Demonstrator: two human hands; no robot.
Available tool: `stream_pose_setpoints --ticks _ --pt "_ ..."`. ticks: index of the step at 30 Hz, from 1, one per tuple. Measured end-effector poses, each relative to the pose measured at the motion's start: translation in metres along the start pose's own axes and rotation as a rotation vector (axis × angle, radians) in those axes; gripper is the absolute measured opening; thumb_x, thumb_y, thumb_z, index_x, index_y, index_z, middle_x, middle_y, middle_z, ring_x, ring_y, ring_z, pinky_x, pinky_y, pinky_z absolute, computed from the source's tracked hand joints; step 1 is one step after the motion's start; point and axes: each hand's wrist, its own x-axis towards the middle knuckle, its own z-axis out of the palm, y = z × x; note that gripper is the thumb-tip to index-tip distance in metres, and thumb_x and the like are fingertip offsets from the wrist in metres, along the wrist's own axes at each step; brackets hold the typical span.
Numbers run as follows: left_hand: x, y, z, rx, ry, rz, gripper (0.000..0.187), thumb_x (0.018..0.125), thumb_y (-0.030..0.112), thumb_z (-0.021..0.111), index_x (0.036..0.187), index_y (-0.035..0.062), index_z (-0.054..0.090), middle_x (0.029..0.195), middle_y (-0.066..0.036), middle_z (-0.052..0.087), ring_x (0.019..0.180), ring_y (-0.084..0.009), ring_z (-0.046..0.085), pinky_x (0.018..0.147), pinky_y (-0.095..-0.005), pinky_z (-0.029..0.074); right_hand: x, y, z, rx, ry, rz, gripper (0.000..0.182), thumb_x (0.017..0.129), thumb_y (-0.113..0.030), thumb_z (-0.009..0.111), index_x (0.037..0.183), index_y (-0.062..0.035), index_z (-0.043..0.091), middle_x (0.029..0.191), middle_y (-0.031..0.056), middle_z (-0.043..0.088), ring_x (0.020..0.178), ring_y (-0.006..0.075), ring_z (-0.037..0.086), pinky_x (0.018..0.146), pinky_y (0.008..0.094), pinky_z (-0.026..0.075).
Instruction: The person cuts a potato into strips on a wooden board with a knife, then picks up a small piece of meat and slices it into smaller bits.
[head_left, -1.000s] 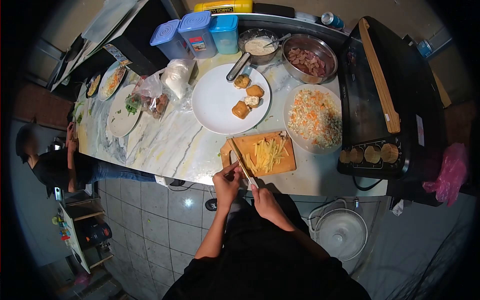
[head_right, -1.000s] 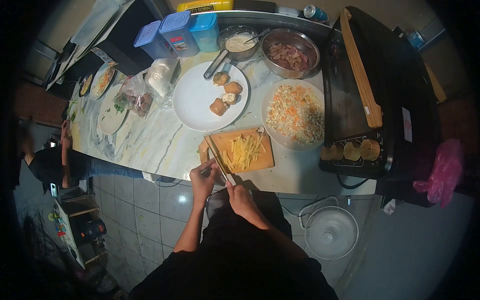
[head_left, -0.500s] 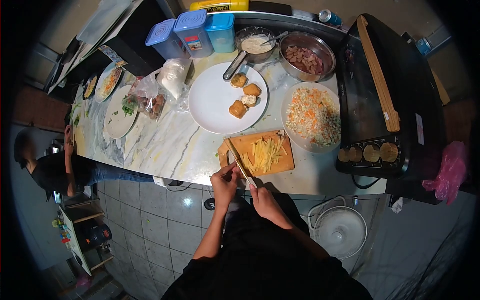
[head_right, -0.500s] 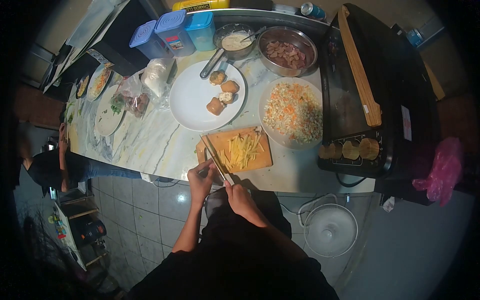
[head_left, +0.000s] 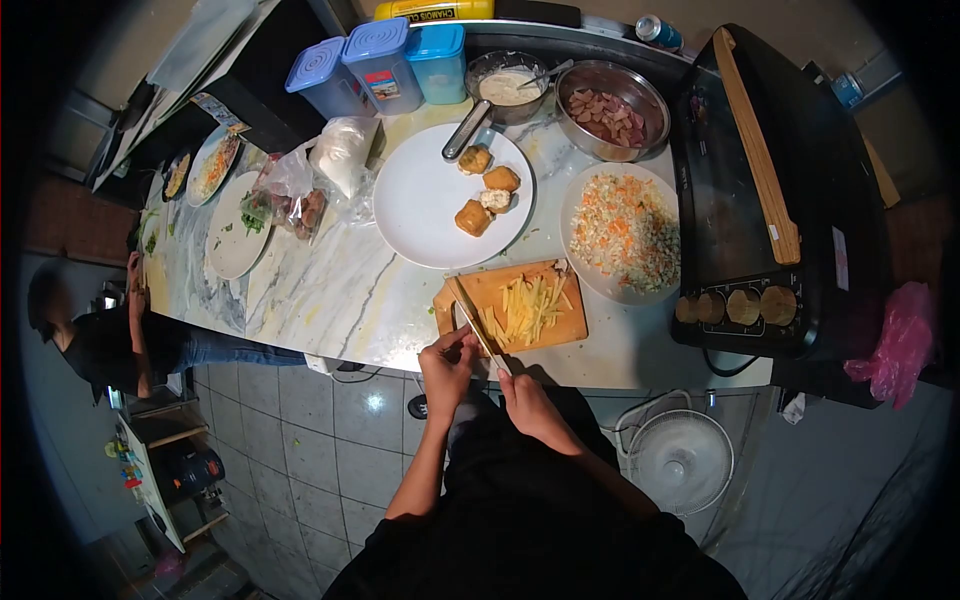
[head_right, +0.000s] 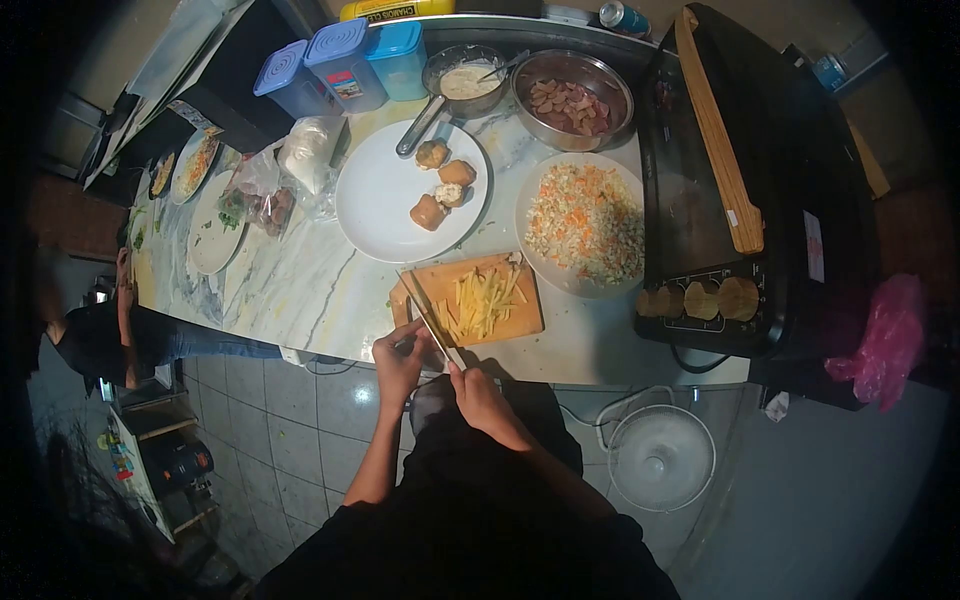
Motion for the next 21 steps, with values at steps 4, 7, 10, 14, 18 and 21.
stream_pose_setpoints --ticks 4,7,10,14,18,21 --pt "0.001 -0.005 0.001 -0.064 -0.008 -0.046 0.019 0.080 -0.003 0.061 0.097 -0.0076 0.065 0.082 -0.015 0.068 0.071 -0.0148 0.065 0.068 -0.0261 0.051 0.001 0.005 0.002 0.000 -0.001 -0.020 0.055 0.097 -0.033 0.035 0.070 0.0112 0.055 0.065 0.0336 0.054 0.071 0.0490 0.056 0.059 0.0515 0.044" --pt "0.001 -0.004 0.000 -0.046 -0.010 -0.003 0.019 0.080 -0.003 0.061 0.098 -0.0076 0.065 0.082 -0.014 0.068 0.069 -0.0149 0.065 0.067 -0.0263 0.051 0.000 0.006 0.004 0.018 0.027 -0.022 0.053 0.098 -0.028 0.036 0.065 0.0112 0.049 0.062 0.0325 0.050 0.070 0.0486 0.054 0.056 0.0501 0.041" --pt "0.001 -0.004 0.001 -0.074 -0.016 0.001 0.017 0.083 -0.004 0.060 0.099 -0.0093 0.064 0.077 -0.009 0.065 0.069 -0.0126 0.063 0.066 -0.0246 0.050 0.000 0.006 0.004 0.008 0.036 -0.025 0.053 0.098 -0.028 0.037 0.065 0.0113 0.049 0.062 0.0326 0.050 0.070 0.0487 0.054 0.056 0.0501 0.040" --pt "0.000 0.001 0.000 -0.027 -0.004 0.029 0.017 0.083 -0.004 0.060 0.099 -0.0093 0.064 0.077 -0.009 0.064 0.069 -0.0127 0.063 0.066 -0.0246 0.050 -0.001 0.001 0.001 0.020 0.027 -0.019 0.053 0.098 -0.028 0.037 0.065 0.0114 0.049 0.062 0.0327 0.050 0.070 0.0486 0.054 0.056 0.0501 0.040" --pt "0.000 0.007 -0.002 -0.050 -0.010 -0.016 0.019 0.081 0.003 0.064 0.097 -0.0072 0.065 0.084 -0.016 0.068 0.074 -0.0149 0.063 0.071 -0.0275 0.049 0.001 0.005 0.002 0.019 0.010 -0.018 0.054 0.097 -0.030 0.037 0.065 0.0113 0.051 0.061 0.0328 0.051 0.068 0.0486 0.055 0.056 0.0507 0.042" --pt "0.002 0.008 -0.004 -0.083 -0.029 -0.053 0.019 0.083 0.006 0.063 0.097 -0.0068 0.065 0.083 -0.015 0.068 0.074 -0.0146 0.062 0.071 -0.0277 0.049 0.001 0.004 0.002 0.005 -0.002 -0.006 0.056 0.097 -0.031 0.037 0.065 0.0112 0.054 0.061 0.0329 0.052 0.067 0.0486 0.056 0.056 0.0510 0.043"
